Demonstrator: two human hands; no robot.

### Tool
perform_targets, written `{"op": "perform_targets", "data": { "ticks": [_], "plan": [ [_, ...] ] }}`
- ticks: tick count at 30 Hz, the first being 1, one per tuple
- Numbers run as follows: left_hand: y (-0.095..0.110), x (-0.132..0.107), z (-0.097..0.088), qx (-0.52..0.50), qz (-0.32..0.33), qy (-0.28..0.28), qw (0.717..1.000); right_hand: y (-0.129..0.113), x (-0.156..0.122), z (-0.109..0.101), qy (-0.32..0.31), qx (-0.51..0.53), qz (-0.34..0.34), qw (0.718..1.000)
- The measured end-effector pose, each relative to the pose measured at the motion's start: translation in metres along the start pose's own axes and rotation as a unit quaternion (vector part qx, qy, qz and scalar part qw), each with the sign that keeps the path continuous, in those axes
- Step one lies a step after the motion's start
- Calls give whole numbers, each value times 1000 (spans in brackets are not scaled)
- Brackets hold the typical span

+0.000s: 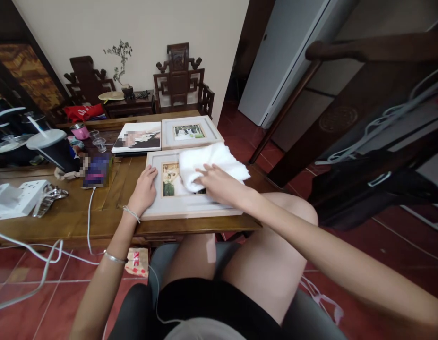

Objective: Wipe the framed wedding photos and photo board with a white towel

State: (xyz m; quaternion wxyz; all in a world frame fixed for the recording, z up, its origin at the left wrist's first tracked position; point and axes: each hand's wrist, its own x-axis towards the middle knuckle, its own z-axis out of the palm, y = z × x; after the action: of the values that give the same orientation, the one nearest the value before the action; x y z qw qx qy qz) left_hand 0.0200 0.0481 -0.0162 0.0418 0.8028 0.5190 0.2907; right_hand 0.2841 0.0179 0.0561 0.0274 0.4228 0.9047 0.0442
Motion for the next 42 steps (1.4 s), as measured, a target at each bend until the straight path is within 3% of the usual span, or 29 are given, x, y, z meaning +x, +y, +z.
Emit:
{"op": "perform_targets", "data": {
  "ticks": [6,9,13,17,20,23,28,32,35,38,42],
  "plan": [
    [2,2,-1,4,-4,-9,1000,-26,-61,-50,-72,125,-27,989],
    [3,2,-1,24,0,-21,999,-31,-62,-47,-46,171,-24,984],
    [4,3,-3,34,10,-34,999,-21,-30,-5,41,164,-3,986],
    [5,2,-4,28,9,-33,999,12,23,25,142,134,51,979],
    [7,1,-3,21,5,-26,999,32,57,27,128,89,69,985],
    [8,0,-3,25,4,-21,999,30,66,23,69,49,57,995],
    [9,1,-1,21,2,-19,1000,-2,18,7,15,60,3,998],
    [11,1,-2,19,-2,-22,1000,-19,-37,-26,-47,162,-61,984],
    [11,1,-3,25,-1,-28,999,-28,-60,-42,-45,213,-66,974],
    [10,0,-3,25,4,-31,999,-35,-57,-32,-26,221,-69,972],
    [8,0,-4,28,17,-38,999,-27,-21,4,33,186,-54,980]
  ]
}}
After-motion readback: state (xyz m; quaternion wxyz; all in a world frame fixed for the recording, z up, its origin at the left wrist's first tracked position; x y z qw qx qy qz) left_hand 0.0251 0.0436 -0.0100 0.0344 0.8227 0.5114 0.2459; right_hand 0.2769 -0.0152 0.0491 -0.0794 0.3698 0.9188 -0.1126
